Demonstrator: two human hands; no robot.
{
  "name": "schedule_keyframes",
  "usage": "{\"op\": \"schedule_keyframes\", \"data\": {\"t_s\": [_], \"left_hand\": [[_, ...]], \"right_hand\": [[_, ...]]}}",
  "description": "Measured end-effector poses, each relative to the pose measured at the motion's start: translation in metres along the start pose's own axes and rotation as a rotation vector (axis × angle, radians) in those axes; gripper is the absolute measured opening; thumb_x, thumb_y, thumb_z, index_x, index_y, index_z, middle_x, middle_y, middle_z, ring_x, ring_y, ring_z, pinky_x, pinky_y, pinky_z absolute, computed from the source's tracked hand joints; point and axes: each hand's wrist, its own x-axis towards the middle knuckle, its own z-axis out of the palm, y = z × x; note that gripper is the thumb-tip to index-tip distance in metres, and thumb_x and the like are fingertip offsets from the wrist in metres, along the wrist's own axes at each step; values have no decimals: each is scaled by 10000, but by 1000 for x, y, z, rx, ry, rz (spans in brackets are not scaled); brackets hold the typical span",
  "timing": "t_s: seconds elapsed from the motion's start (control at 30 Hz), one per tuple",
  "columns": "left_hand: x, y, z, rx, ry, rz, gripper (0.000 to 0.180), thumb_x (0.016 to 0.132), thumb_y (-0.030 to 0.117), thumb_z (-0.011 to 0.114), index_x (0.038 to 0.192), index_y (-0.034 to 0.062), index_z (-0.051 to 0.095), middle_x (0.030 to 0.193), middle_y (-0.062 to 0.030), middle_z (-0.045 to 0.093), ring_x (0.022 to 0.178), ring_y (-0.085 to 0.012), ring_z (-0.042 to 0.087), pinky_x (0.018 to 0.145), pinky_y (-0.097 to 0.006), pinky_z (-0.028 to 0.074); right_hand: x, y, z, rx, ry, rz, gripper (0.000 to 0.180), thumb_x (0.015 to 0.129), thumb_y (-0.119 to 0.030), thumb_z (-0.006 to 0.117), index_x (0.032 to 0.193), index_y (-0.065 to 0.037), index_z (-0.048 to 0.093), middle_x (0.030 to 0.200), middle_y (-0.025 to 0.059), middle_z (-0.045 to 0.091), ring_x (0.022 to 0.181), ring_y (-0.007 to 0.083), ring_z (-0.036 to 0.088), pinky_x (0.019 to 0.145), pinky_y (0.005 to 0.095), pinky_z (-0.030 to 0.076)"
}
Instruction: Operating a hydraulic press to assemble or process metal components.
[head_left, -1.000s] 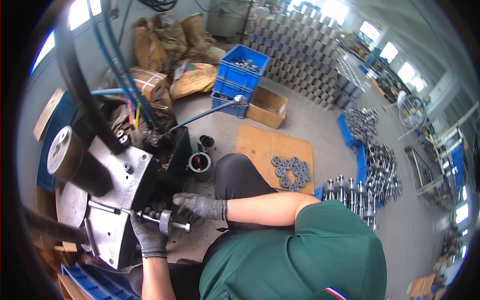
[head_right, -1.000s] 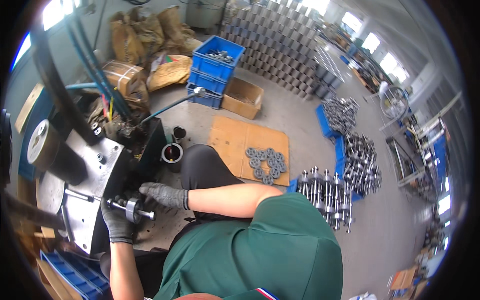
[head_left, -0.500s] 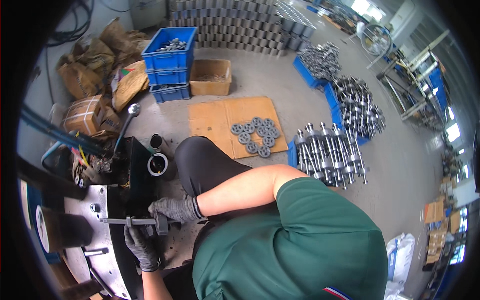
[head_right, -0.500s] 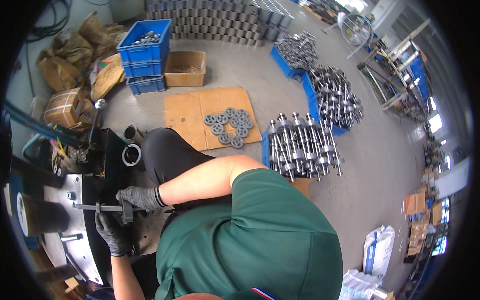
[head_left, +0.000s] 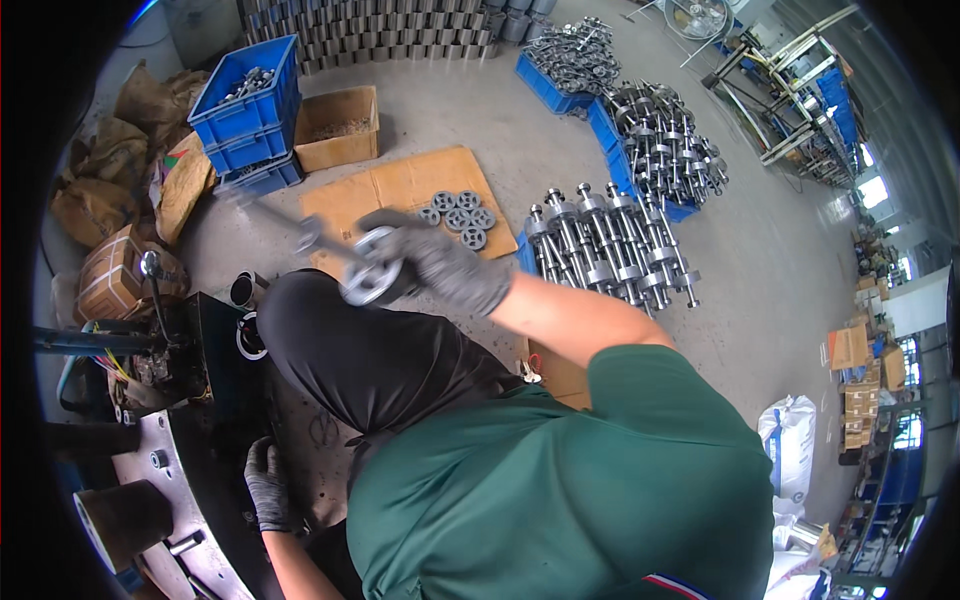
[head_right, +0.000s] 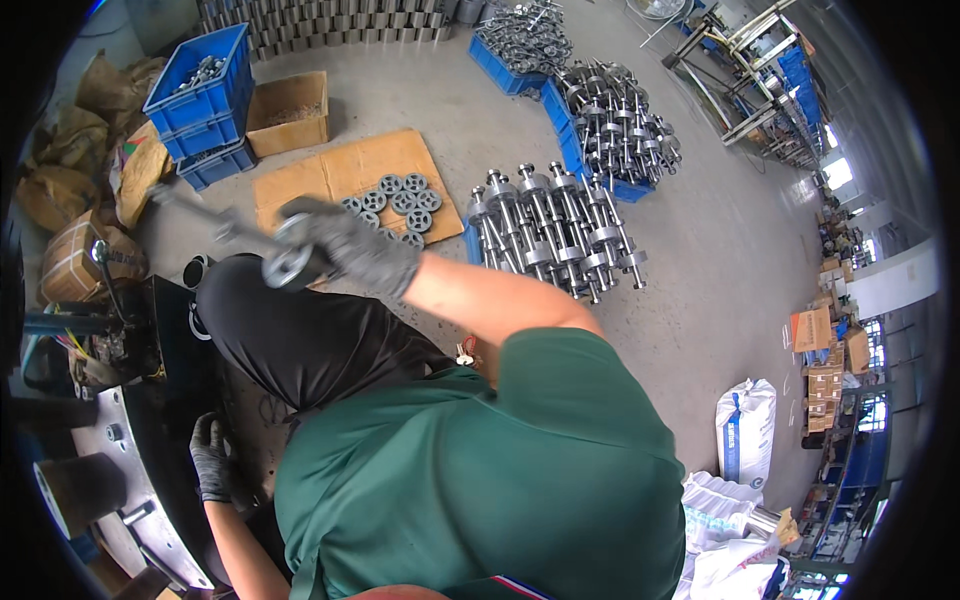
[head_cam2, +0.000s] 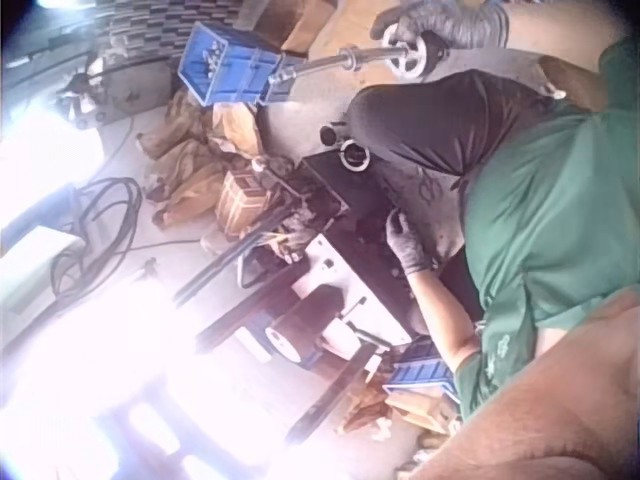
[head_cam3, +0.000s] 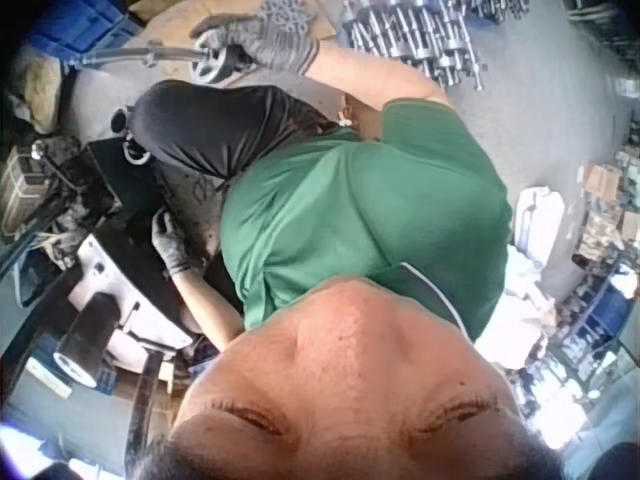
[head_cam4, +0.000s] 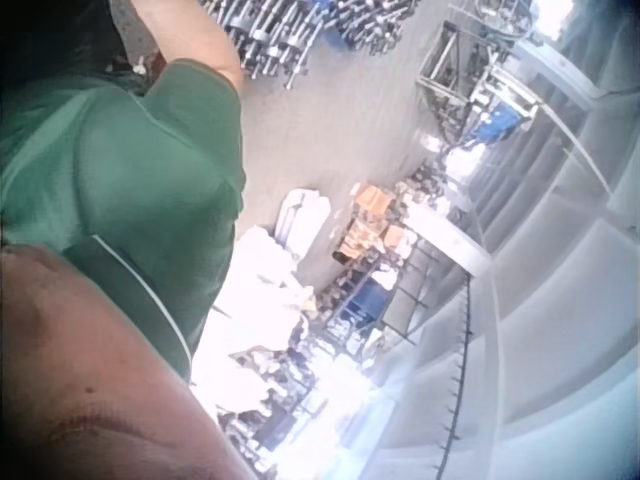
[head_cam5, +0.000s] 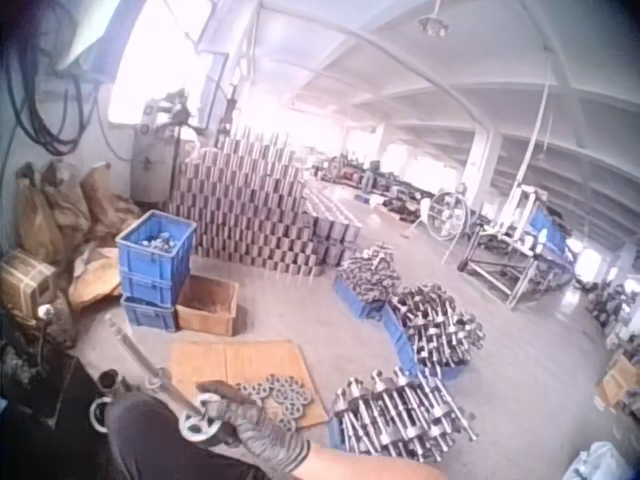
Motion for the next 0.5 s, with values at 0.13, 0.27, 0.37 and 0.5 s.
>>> {"op": "schedule_keyframes", "data": {"t_s": [0.13, 0.27, 0.37, 0.5], "left_hand": [[-7, 8, 3, 87, -114, -26, 210, 1043, 91, 589, 1205, -15, 671, 1145, -113, 690, 1061, -207, 612, 988, -353, 489], [-15, 18, 5, 128, -135, -36, 217, 1027, 79, 595, 1205, -24, 666, 1142, -133, 683, 1072, -239, 614, 1008, -360, 475], [-16, 21, 6, 112, -149, -15, 218, 1021, 79, 603, 1201, -28, 662, 1131, -141, 677, 1067, -260, 614, 1009, -362, 473], [-14, 22, 5, 151, -172, 45, 251, 1023, 103, 611, 1244, 0, 668, 1141, -114, 704, 1063, -208, 632, 981, -351, 497]], "right_hand": [[-39, -32, -104, -194, 270, -142, 433, 927, -144, 761, 1311, -23, 601, 1020, 76, 701, 870, 145, 698, 786, 279, 601], [-94, -65, -216, -474, 607, -161, 405, 1028, -84, 652, 1391, 16, 501, 836, 82, 668, 684, 182, 673, 667, 350, 636], [-142, -91, -282, -676, 810, -126, 522, 947, -204, 692, 1377, 54, 546, 974, 124, 736, 797, 178, 696, 686, 304, 573], [-184, -129, -331, -899, 1198, -47, 215, 855, -188, 733, 1031, -64, 738, 876, 73, 714, 743, 183, 680, 683, 327, 578]]}}
